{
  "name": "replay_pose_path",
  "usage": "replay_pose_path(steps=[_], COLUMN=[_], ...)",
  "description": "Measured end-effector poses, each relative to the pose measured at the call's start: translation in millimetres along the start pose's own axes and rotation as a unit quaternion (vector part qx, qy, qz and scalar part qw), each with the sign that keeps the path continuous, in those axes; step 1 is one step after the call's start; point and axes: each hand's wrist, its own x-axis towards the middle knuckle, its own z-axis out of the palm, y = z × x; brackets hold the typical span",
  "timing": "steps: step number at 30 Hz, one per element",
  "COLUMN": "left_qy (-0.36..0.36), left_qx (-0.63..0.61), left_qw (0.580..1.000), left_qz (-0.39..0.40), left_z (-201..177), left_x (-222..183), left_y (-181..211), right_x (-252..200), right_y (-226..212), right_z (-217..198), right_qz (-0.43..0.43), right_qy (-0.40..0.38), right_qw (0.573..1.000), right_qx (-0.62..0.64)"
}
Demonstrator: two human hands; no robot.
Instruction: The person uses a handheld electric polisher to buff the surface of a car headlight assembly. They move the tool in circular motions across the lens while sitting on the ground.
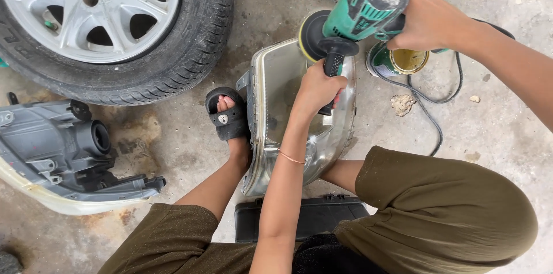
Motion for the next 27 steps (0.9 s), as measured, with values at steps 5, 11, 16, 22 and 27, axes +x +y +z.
replay_pose_path(steps=[5,11,16,22,27], left_qy=[-0.02,-0.036,-0.041,-0.048,-0.039], left_qx=[0.027,0.035,0.045,0.046,0.064], left_qw=[0.999,0.999,0.998,0.998,0.997], left_qz=[-0.009,-0.014,-0.007,-0.005,-0.011], left_z=[14.9,25.5,29.3,33.5,41.5], left_x=[11.6,21.5,22.5,12.1,-1.0], left_y=[9.7,11.4,8.3,3.9,-4.2], right_x=[-13.6,-22.3,-29.1,-39.5,-53.6], right_y=[20.9,36.4,35.2,36.2,34.9], right_z=[12.2,23.2,28.8,38.6,50.5], right_qz=[0.039,0.057,0.085,0.063,0.047], right_qy=[0.013,0.004,0.01,0.012,0.034], right_qw=[0.997,0.994,0.985,0.988,0.987], right_qx=[0.059,0.095,0.151,0.141,0.152])
